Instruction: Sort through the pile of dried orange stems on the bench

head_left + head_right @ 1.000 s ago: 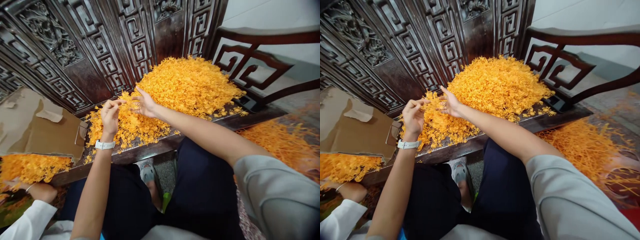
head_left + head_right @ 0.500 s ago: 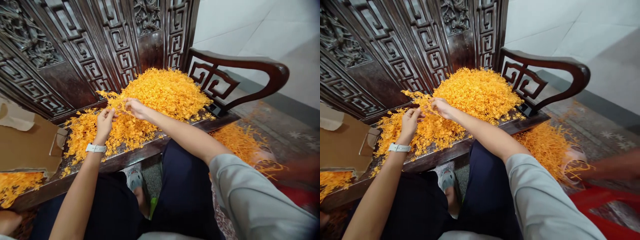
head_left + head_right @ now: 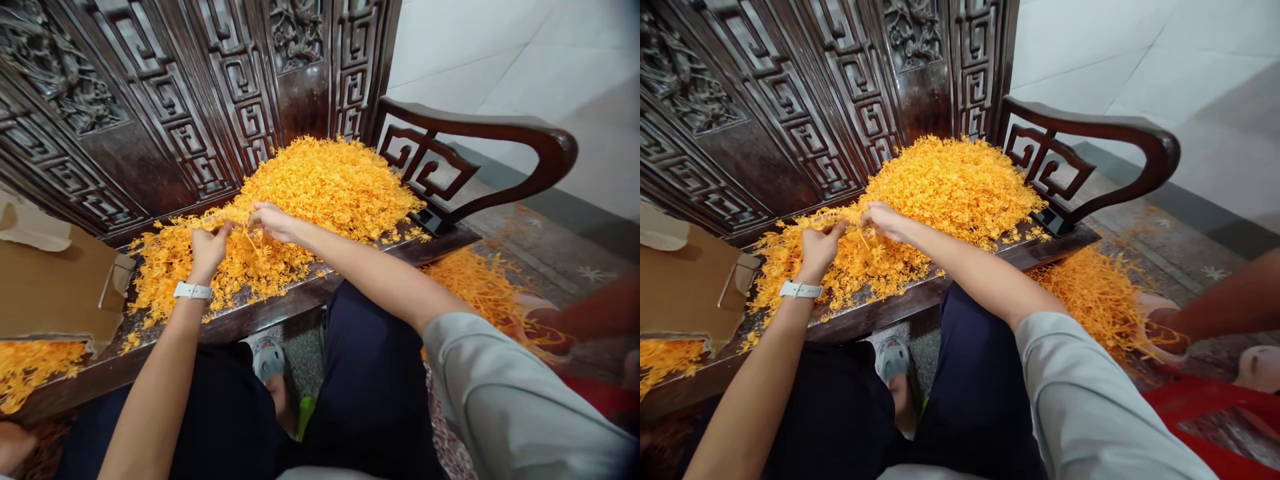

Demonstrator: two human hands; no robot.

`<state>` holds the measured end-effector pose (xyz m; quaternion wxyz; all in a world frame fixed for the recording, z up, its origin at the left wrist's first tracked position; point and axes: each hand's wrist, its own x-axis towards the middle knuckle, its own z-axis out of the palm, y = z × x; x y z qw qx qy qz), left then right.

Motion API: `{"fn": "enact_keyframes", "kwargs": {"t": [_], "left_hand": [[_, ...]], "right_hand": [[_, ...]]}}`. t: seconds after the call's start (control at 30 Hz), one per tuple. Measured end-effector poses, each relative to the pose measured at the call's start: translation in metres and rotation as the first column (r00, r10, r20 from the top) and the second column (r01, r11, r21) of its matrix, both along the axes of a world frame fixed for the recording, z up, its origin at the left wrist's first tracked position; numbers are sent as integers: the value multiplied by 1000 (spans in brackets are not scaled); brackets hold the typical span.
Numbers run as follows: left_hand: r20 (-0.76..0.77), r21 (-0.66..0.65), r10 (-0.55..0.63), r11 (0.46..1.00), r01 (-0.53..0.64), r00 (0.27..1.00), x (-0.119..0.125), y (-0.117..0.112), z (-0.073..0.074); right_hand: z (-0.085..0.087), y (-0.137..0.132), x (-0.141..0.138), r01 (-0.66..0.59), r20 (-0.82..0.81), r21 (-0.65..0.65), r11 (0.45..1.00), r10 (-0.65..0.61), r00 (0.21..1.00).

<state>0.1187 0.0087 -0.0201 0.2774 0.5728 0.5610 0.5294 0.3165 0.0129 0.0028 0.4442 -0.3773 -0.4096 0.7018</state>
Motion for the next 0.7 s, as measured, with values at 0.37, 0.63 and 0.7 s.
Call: {"fn": "enact_keyframes", "kwargs": {"t": [0.37,0.63,0.7], "left_hand": [[254,61,115,989,-135,960,-41,1,13],[74,168,-148,977,134,986,-4,-8,14],[74,150,-137,981,124,988,-1,-11,17]], "right_hand": [[7,9,27,77,118,126,989,-92,989],[-7,-4,-9,-71,169,210,975,36,985],[-5,-1,-9,16,126,158,987,-36,991]]}}
